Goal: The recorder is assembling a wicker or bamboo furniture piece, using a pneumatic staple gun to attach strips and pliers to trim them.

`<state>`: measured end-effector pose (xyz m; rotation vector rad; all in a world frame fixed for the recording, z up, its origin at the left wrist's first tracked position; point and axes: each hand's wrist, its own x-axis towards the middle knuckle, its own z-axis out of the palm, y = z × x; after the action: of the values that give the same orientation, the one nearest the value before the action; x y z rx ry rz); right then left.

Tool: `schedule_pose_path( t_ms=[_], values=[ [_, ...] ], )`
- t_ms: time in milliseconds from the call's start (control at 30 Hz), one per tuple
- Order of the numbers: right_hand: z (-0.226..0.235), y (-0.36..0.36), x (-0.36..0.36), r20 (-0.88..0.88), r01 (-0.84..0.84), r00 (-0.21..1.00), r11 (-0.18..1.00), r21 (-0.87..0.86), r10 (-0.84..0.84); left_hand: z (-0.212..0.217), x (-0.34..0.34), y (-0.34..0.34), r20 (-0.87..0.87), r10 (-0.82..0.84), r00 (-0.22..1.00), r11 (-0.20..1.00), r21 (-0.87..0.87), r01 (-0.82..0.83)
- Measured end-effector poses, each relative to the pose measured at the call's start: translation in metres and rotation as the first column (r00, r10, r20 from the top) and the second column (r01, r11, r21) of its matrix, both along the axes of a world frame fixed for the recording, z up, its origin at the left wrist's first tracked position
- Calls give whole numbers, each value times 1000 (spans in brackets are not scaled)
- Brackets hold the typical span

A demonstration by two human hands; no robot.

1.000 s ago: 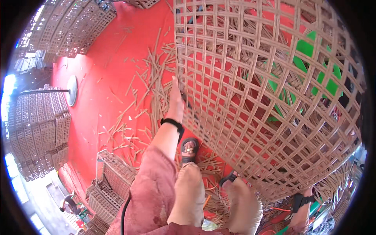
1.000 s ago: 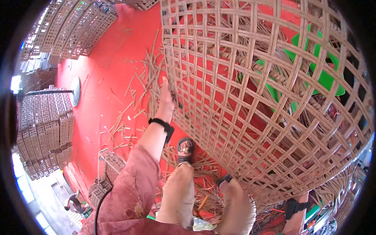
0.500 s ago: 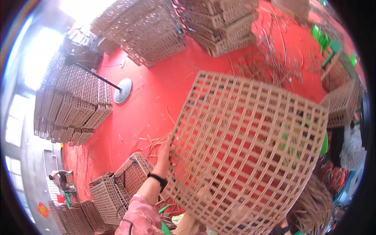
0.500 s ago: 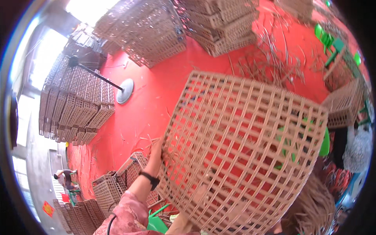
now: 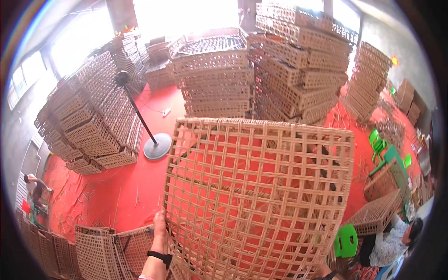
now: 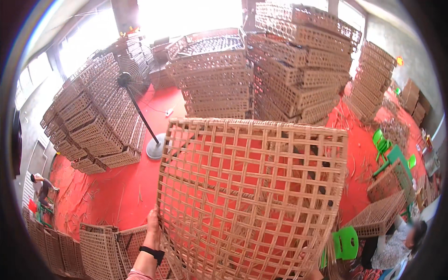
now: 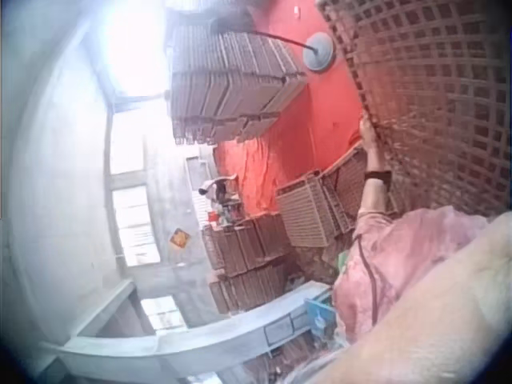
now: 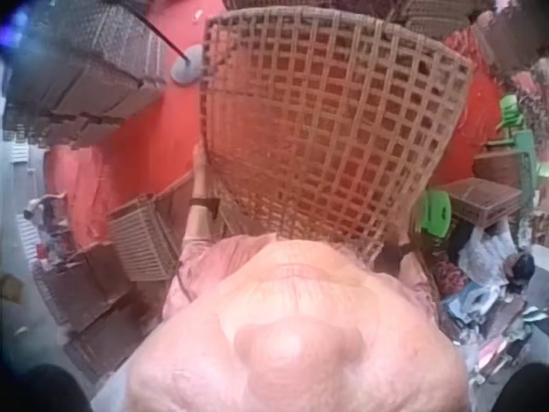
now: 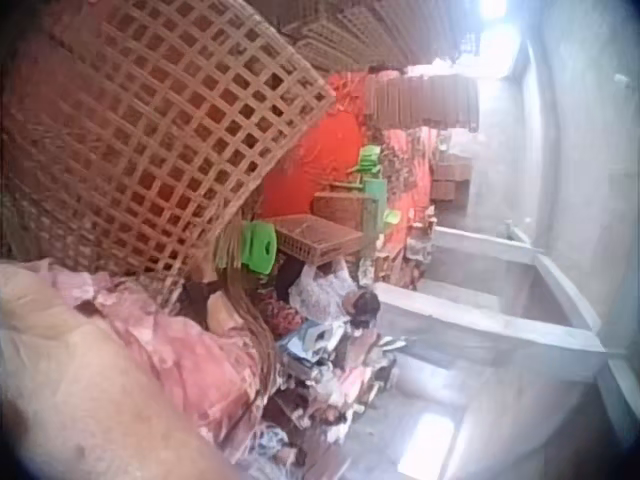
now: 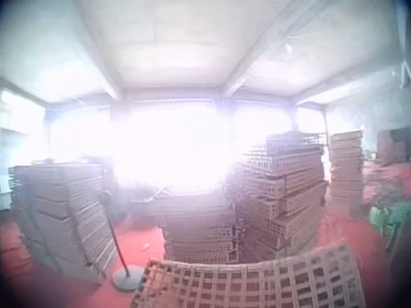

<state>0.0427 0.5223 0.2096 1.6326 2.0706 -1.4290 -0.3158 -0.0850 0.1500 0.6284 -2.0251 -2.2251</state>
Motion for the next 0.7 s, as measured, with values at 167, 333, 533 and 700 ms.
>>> schedule_pose_path(
  t_ms=[167,333,533,700],
  values=[
    [4,29,-84,42,-192,981,962,195,187,90,-90,26,-140,-15,990,998,61,24],
    [-38,55,-186,43,-434,892,825,361,450,150,-173,57,-346,-35,938,995,75,64],
    [-70,60,-330,69,-547,795,662,513,603,257,-315,107,-359,-88,929,996,-23,85],
    [-84,38,-450,66,-583,700,516,628,711,340,-453,139,-572,-102,814,971,-235,-44]
  ],
)
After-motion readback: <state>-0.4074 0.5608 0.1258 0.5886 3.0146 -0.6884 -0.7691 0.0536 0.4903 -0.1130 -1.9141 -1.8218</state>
